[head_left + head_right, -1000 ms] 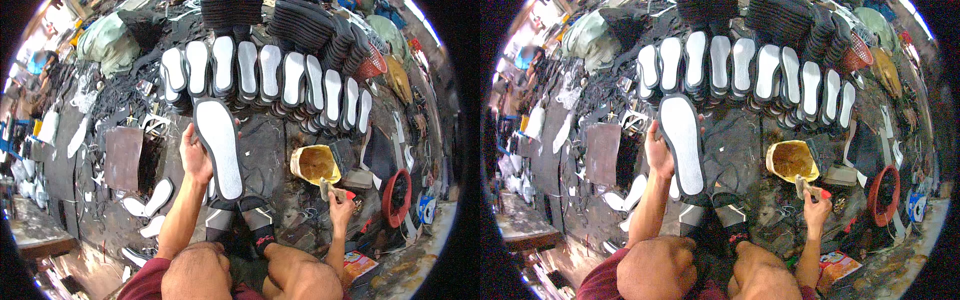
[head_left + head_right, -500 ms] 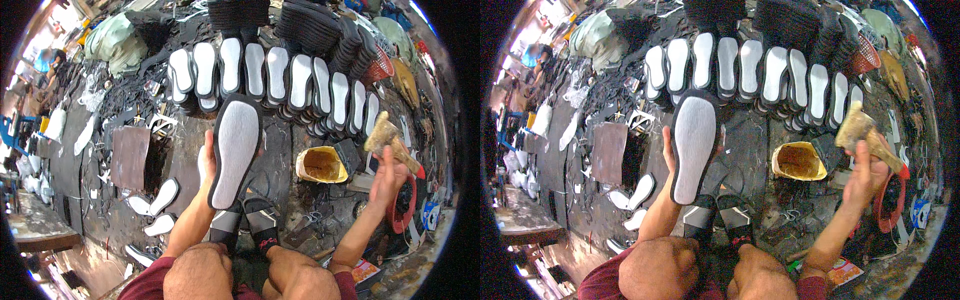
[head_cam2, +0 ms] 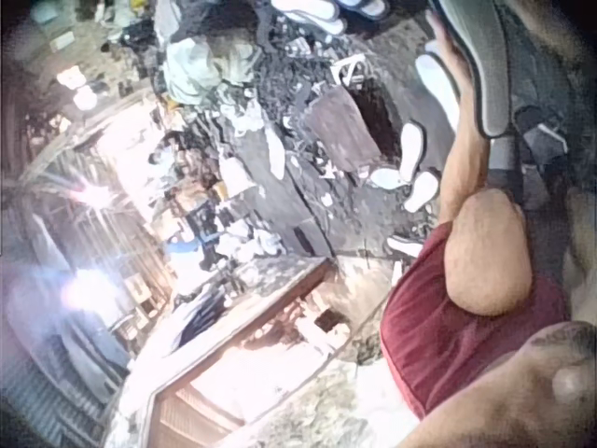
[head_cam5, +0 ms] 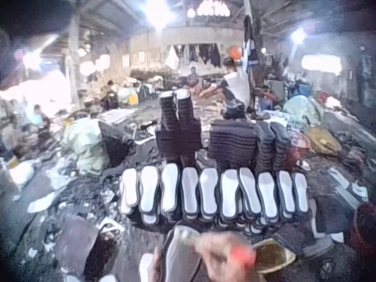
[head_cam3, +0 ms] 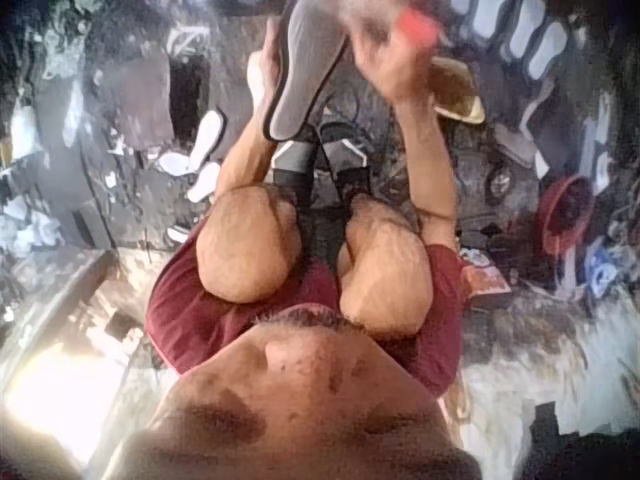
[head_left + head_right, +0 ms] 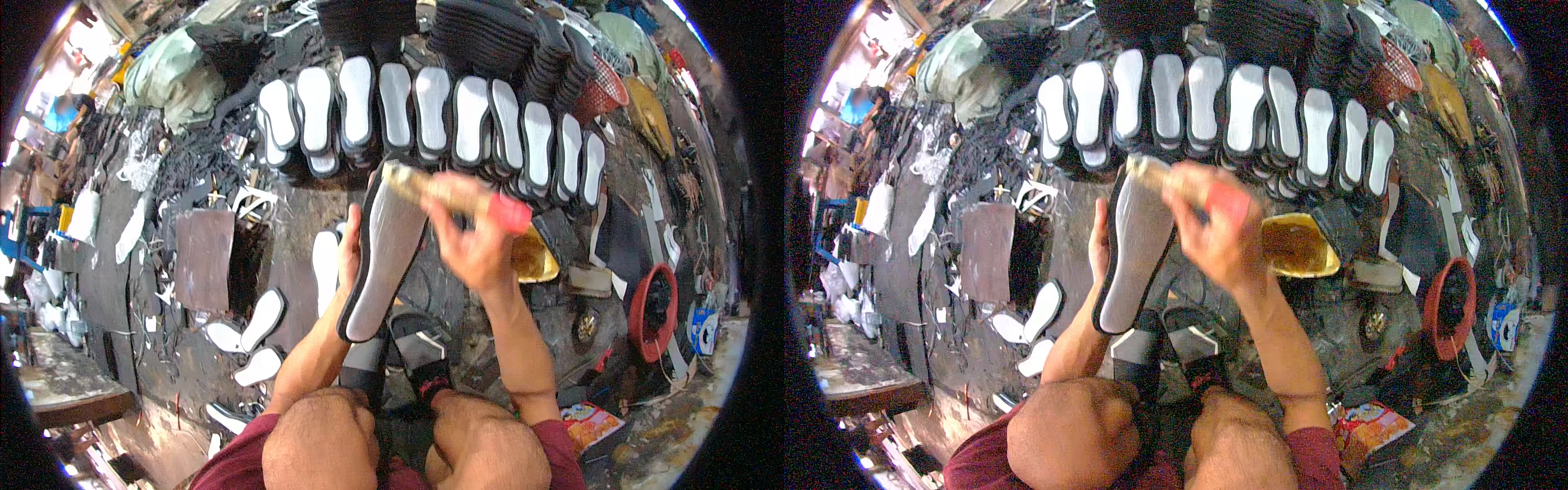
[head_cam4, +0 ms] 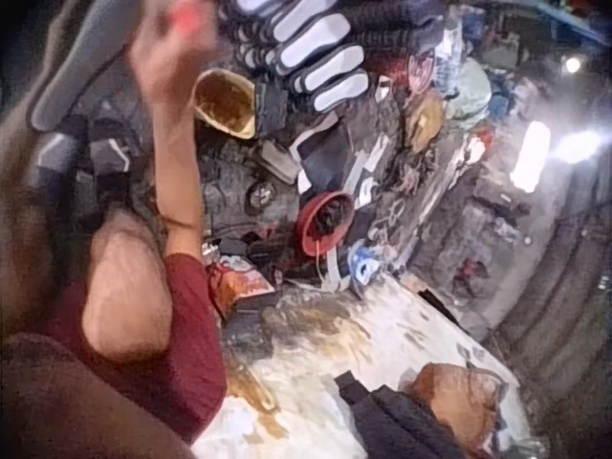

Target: The person applies glue to white shoe insoles using a brush and a yellow container, then places each glued insole onto a black sole. The person repeats this process for multiple insoles in a cluttered workshop.

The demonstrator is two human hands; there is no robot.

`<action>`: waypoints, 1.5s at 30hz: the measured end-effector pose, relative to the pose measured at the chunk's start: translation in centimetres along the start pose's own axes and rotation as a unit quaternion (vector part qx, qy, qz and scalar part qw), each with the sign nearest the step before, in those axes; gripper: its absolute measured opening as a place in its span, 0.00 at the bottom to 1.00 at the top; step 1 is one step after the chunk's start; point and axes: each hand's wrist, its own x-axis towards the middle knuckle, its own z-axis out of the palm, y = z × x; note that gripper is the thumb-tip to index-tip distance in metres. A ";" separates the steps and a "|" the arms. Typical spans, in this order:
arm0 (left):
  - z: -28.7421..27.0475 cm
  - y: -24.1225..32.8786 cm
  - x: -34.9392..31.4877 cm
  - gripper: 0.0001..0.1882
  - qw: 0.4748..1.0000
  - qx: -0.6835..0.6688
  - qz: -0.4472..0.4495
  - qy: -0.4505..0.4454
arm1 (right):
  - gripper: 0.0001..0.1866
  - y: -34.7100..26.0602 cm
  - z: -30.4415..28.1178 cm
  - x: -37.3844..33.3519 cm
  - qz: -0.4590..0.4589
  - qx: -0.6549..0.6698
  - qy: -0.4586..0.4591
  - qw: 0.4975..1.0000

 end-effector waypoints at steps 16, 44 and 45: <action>-4.8 3.4 1.8 0.40 0.984 0.047 0.091 0.147 | 0.10 -4.5 0.5 -4.7 -0.017 0.226 -0.186 0.956; -1.7 2.6 -3.1 0.45 0.988 0.105 0.083 0.072 | 0.12 1.0 2.7 3.0 0.035 0.116 -0.087 0.989; -1.3 2.3 -3.2 0.44 0.987 0.109 0.090 0.082 | 0.12 1.0 2.2 2.5 0.067 0.079 -0.102 0.989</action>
